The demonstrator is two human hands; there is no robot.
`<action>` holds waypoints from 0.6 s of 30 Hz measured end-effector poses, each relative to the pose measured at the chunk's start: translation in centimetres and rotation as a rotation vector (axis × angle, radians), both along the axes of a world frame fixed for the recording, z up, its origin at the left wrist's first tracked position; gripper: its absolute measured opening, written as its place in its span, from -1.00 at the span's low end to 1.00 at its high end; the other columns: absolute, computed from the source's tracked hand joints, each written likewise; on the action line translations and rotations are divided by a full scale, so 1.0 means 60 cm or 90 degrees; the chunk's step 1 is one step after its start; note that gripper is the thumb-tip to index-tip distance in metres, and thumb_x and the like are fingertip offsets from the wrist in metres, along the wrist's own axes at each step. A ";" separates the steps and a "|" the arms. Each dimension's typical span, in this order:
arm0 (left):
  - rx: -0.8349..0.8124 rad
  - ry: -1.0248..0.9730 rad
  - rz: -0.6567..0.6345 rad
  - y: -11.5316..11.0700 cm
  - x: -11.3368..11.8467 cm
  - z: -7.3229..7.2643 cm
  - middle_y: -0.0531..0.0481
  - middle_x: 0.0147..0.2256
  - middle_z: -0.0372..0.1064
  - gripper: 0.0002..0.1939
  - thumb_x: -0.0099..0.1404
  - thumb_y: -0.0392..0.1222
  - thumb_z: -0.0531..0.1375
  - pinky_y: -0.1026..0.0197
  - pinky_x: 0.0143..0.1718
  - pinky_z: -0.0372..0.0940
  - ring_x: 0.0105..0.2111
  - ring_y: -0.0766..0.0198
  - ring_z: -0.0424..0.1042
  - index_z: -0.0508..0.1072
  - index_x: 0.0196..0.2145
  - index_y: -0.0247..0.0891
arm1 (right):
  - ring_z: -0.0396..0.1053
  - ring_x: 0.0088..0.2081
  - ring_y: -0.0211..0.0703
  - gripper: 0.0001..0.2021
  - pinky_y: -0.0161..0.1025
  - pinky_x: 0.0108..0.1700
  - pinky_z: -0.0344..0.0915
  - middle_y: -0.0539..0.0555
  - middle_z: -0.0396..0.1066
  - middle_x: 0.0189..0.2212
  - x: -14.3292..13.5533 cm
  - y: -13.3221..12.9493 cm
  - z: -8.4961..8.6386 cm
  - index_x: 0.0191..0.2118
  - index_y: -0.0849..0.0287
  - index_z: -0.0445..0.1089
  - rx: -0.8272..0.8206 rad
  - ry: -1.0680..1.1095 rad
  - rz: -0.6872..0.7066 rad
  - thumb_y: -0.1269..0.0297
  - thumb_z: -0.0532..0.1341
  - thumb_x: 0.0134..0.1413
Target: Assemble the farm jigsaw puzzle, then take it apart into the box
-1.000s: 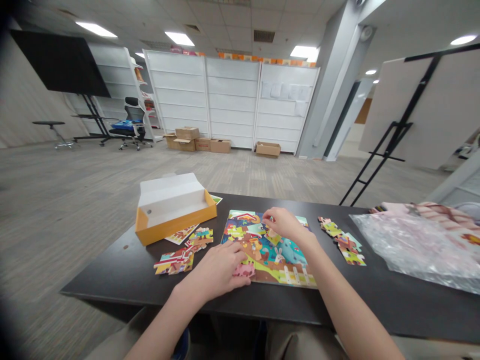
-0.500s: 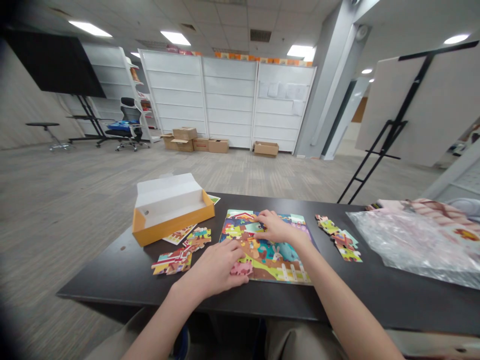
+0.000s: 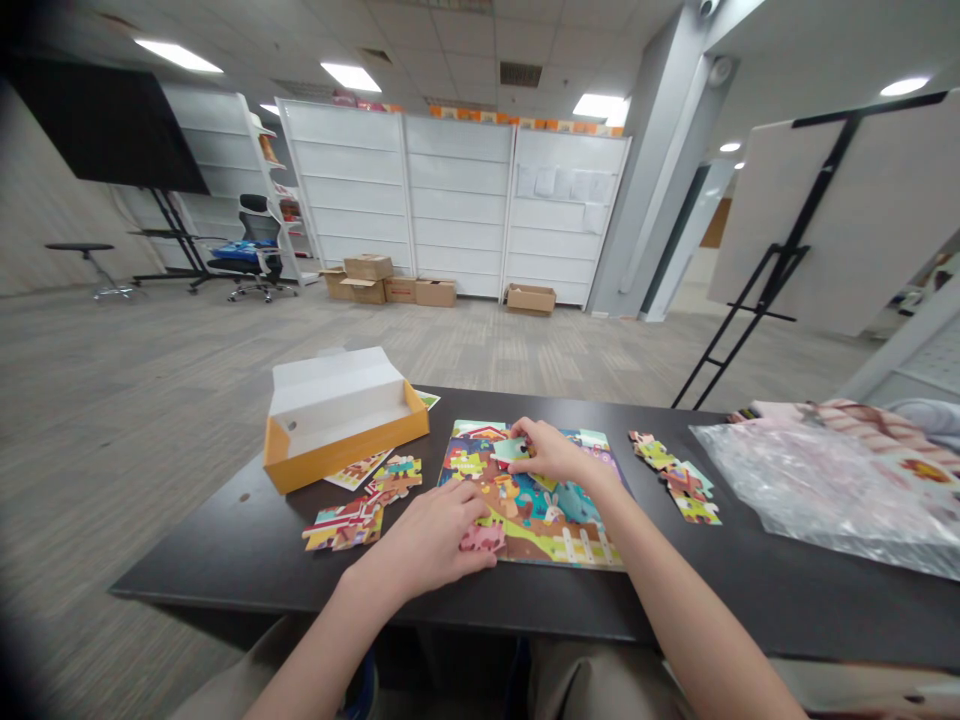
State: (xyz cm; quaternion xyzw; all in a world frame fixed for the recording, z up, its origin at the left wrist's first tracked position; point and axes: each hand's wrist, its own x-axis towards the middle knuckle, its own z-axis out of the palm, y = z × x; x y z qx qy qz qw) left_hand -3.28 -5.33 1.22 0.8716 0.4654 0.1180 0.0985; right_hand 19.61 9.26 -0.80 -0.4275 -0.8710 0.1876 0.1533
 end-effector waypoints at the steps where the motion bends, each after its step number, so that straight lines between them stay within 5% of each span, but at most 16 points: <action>1: -0.001 -0.001 0.001 0.000 0.000 0.000 -0.10 -0.03 0.44 -0.68 0.21 0.05 0.33 0.07 0.00 0.33 0.03 0.02 0.38 0.48 -0.21 -0.21 | 0.38 -0.21 -0.08 -0.55 -0.18 -0.16 0.29 0.09 0.44 -0.20 0.001 0.000 0.003 -0.07 0.17 0.35 0.007 -0.005 -0.003 0.11 0.41 -0.05; 8: -0.005 -0.012 -0.003 -0.003 -0.002 -0.001 -0.11 -0.02 0.44 -0.68 0.23 0.03 0.32 0.05 0.00 0.34 0.04 0.02 0.38 0.47 -0.18 -0.24 | 0.37 -0.31 -0.15 -0.59 -0.25 -0.26 0.28 0.03 0.48 -0.26 0.026 0.003 0.024 -0.12 0.16 0.43 -0.062 -0.014 -0.006 0.18 0.42 -0.14; 12: 0.002 -0.009 0.000 -0.002 -0.002 -0.004 -0.12 -0.02 0.43 -0.65 0.22 0.06 0.32 0.05 0.01 0.32 0.04 0.01 0.38 0.46 -0.18 -0.23 | 0.30 -0.43 -0.21 -0.68 -0.29 -0.38 0.23 -0.01 0.42 -0.44 0.041 0.012 0.033 -0.26 0.19 0.46 -0.129 0.052 0.025 0.02 0.30 0.04; 18: -0.001 -0.006 -0.004 -0.002 -0.004 -0.001 -0.12 -0.03 0.42 -0.65 0.23 0.07 0.31 0.06 0.04 0.30 0.06 0.01 0.36 0.47 -0.18 -0.23 | 0.22 -0.45 -0.23 -0.55 -0.29 -0.40 0.20 -0.03 0.28 -0.50 0.063 0.047 0.018 -0.36 0.15 0.27 0.010 0.229 -0.162 -0.16 -0.01 0.25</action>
